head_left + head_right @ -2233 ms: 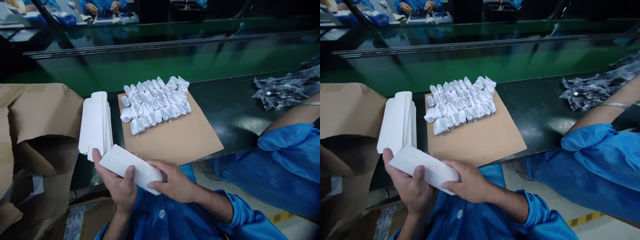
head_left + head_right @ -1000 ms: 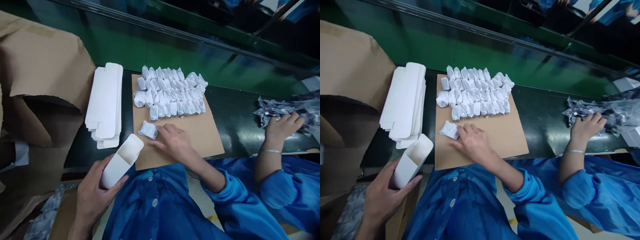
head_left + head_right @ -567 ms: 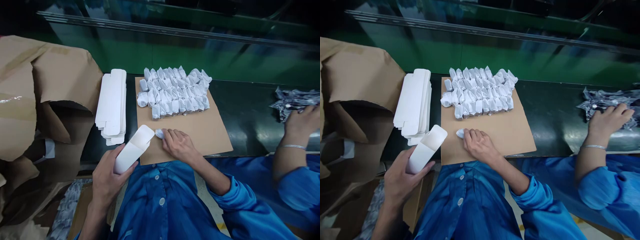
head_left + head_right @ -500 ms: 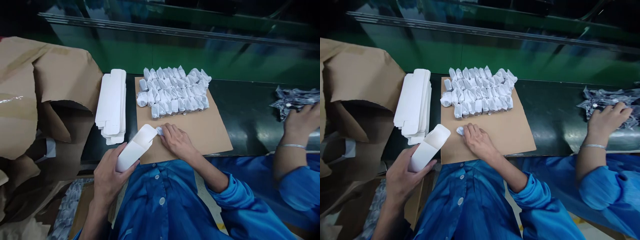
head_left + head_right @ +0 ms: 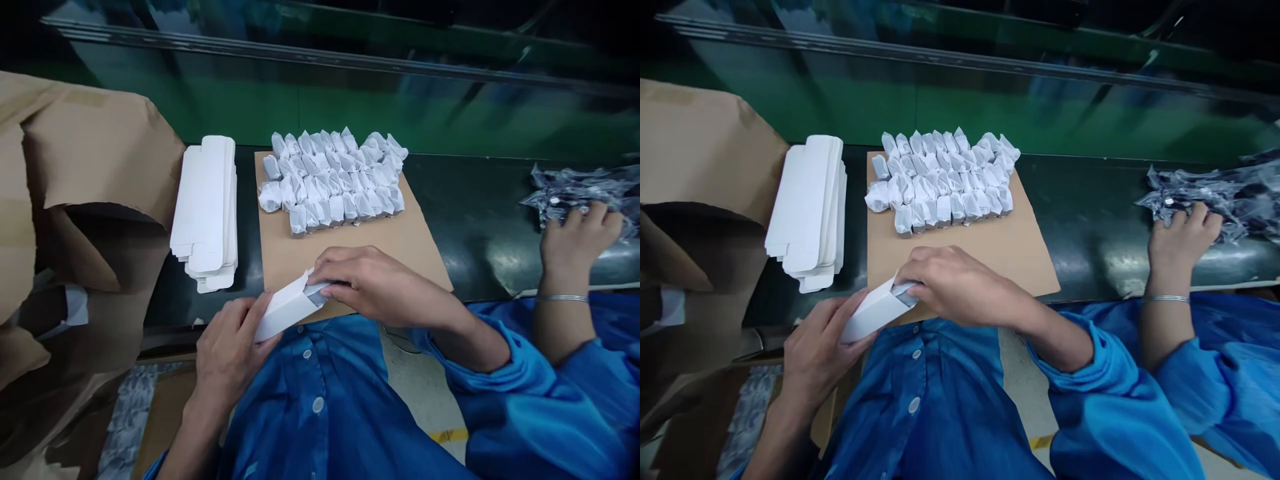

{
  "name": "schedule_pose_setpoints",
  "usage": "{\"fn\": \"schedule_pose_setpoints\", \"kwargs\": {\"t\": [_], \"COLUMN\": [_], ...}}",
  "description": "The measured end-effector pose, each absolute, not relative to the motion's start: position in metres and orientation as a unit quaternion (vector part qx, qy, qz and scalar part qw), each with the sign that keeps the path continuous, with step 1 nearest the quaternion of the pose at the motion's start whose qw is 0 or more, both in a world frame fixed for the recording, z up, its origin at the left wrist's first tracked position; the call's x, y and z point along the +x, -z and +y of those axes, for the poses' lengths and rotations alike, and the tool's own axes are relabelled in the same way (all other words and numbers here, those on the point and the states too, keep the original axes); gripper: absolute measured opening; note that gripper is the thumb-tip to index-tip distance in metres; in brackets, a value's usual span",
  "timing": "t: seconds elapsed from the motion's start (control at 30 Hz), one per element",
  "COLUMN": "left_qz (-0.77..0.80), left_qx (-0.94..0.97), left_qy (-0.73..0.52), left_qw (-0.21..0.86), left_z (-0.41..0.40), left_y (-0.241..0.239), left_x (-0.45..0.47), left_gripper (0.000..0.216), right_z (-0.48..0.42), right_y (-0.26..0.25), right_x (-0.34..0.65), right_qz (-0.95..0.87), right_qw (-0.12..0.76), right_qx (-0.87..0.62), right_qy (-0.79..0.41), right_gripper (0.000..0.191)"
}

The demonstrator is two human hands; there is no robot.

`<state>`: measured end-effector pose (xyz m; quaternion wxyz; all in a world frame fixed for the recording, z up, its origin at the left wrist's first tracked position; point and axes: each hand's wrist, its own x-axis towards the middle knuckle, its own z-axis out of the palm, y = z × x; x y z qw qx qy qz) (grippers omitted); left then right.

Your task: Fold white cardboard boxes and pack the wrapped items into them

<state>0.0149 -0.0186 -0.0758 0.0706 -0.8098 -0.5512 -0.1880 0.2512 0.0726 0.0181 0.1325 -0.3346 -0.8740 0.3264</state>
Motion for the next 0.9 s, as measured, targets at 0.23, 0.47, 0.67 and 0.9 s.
{"fn": "schedule_pose_setpoints", "kwargs": {"t": [0.23, 0.47, 0.67, 0.9], "left_qz": [-0.56, -0.564, -0.559, -0.651], "left_qx": [-0.792, -0.79, -0.788, -0.704], "left_qy": [0.22, 0.242, 0.237, 0.271], "left_qw": [0.105, -0.008, -0.103, -0.08], "left_z": [-0.01, -0.003, -0.001, 0.009], "left_y": [0.072, 0.067, 0.067, 0.065], "left_x": [0.019, 0.018, 0.024, 0.056], "left_gripper": [0.053, 0.057, 0.061, 0.062], "right_z": [0.086, 0.091, 0.079, 0.047], "right_y": [-0.023, -0.029, -0.024, -0.013], "right_x": [0.239, 0.24, 0.245, 0.255], "right_qz": [-0.818, -0.793, -0.83, -0.767], "right_qw": [0.222, 0.216, 0.181, 0.326], "right_qx": [-0.403, -0.407, -0.37, -0.439], "right_qy": [-0.347, -0.398, -0.376, -0.336], "right_gripper": [0.018, 0.012, 0.015, 0.039]}}
